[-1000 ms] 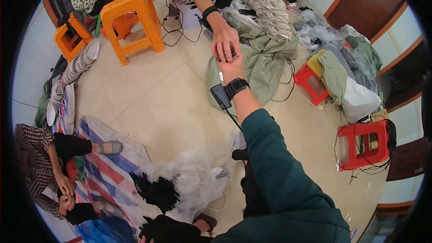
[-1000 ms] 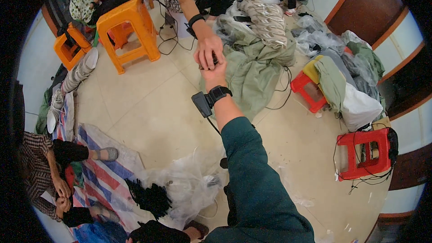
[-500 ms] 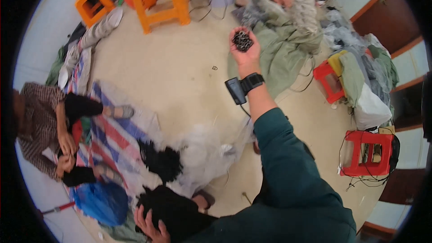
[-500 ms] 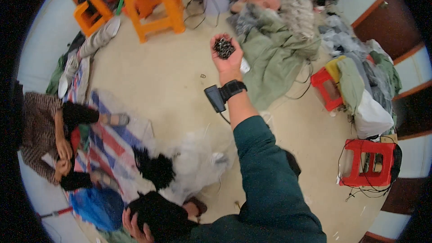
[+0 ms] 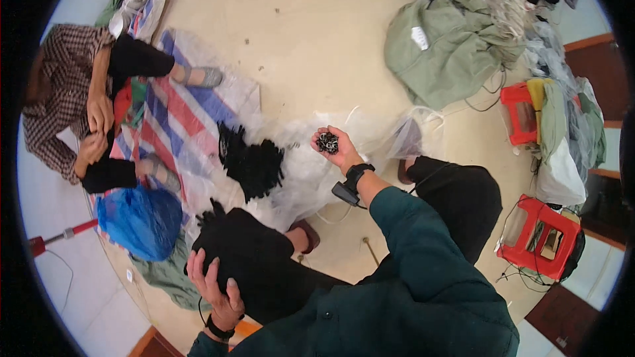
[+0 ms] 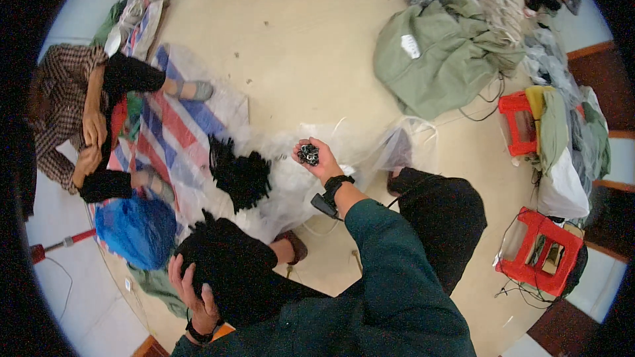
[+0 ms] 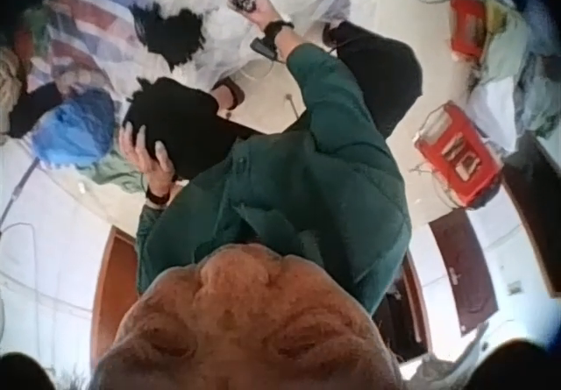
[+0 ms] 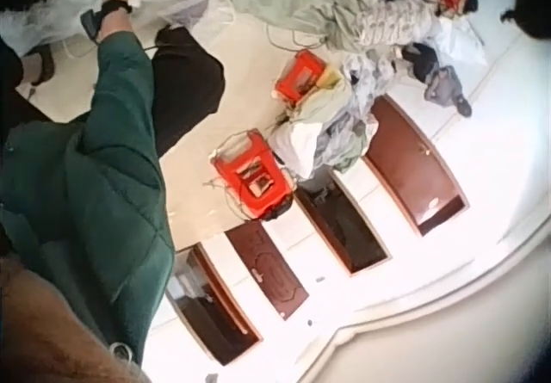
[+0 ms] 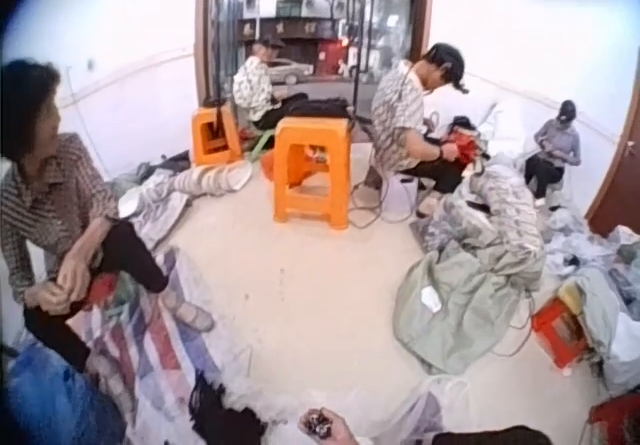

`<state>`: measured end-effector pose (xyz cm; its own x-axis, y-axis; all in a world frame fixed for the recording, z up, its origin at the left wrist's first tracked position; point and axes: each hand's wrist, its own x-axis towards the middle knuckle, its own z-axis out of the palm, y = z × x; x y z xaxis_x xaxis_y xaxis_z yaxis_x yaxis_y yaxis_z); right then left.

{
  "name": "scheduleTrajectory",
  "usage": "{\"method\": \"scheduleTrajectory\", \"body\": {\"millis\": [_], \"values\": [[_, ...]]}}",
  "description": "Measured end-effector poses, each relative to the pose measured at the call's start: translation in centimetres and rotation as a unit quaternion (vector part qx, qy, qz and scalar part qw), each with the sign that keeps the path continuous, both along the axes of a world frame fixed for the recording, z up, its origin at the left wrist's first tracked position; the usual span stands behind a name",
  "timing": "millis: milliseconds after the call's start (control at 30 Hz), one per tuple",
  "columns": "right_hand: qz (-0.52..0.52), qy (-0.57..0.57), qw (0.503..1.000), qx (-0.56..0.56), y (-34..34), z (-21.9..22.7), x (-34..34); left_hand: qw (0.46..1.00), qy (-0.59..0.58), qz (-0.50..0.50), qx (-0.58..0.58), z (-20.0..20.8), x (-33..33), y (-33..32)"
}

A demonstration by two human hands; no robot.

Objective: Assembling small black plastic buckle and strap components by hand.

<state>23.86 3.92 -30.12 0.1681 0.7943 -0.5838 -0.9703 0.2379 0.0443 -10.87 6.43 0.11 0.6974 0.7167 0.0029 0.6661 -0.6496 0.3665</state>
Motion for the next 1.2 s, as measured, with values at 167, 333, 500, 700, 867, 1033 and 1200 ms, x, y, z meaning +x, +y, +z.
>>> {"method": "scheduleTrajectory", "body": {"millis": [167,333,500,700,867,1033,1200], "values": [[0.083,-0.042,0.992,-0.089,-0.8,-3.4,-2.1,1.0,-0.022,-0.004,0.003,-0.7,-1.2,0.3],[0.152,-0.092,0.976,-0.122,1.0,-4.2,-5.0,1.0,-0.009,0.001,0.0,-0.4,-1.2,0.2],[0.217,-0.203,0.936,-0.188,2.9,-4.7,-6.3,1.0,-0.023,-0.014,0.01,-0.4,-1.5,0.1],[0.292,-0.344,0.872,-0.191,-2.8,-10.0,0.1,0.998,-0.057,-0.028,-0.017,-1.2,0.6,0.4],[0.196,-0.4,0.859,-0.253,1.2,-3.4,1.9,1.0,0.006,0.001,0.022,0.2,-0.3,0.0],[0.135,-0.707,0.515,-0.466,-4.6,-6.5,12.5,0.997,-0.049,-0.05,0.023,0.9,3.0,0.6],[0.247,-0.691,0.429,-0.526,-8.5,-3.8,18.1,0.999,-0.029,-0.041,0.012,0.7,3.1,0.7]]}}
